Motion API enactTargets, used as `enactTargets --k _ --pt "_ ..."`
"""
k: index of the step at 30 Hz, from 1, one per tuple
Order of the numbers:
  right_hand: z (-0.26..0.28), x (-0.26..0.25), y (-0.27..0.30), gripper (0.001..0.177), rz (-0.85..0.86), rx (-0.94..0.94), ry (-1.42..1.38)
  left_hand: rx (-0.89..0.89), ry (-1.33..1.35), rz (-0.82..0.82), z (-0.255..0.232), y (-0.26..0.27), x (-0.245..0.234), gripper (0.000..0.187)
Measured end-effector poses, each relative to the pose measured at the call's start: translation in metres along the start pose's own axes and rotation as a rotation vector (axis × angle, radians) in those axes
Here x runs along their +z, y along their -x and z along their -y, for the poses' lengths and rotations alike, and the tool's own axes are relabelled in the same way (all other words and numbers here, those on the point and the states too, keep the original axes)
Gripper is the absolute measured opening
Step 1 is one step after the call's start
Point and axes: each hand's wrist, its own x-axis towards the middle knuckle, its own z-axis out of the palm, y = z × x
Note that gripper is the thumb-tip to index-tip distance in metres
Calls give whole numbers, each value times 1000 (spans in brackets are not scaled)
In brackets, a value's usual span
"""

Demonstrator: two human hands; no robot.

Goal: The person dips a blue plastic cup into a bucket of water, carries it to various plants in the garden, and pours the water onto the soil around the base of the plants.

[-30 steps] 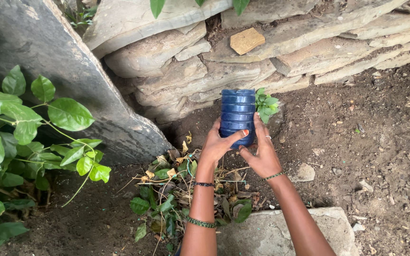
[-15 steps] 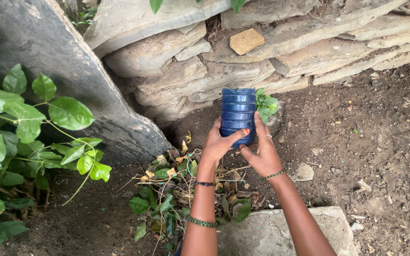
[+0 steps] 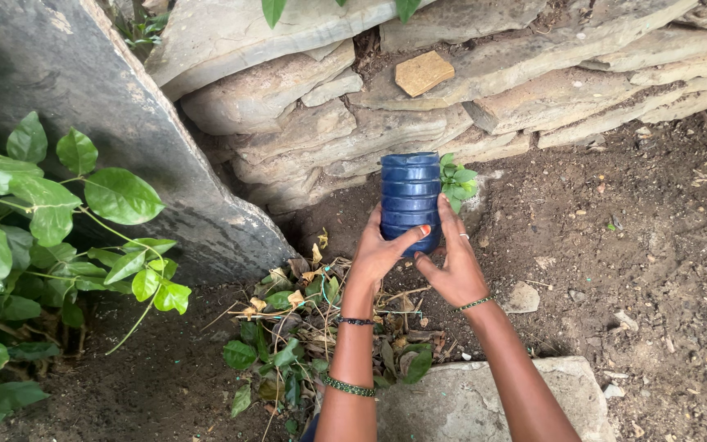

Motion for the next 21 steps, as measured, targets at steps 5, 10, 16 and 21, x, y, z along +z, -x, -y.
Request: enactTargets --k 5,10,16,21 --pt "5 -5 2 102 5 -24 -41 56 -38 -1 -1 4 6 101" --pt "2 -9 6 101 18 -5 -99 70 -63 -49 3 6 12 106" --pt "3 -12 13 99 56 -3 -129 19 -10 -116 2 16 15 103" --pt "5 -16 19 95 53 26 -162 46 -45 -168 -2 28 20 104"
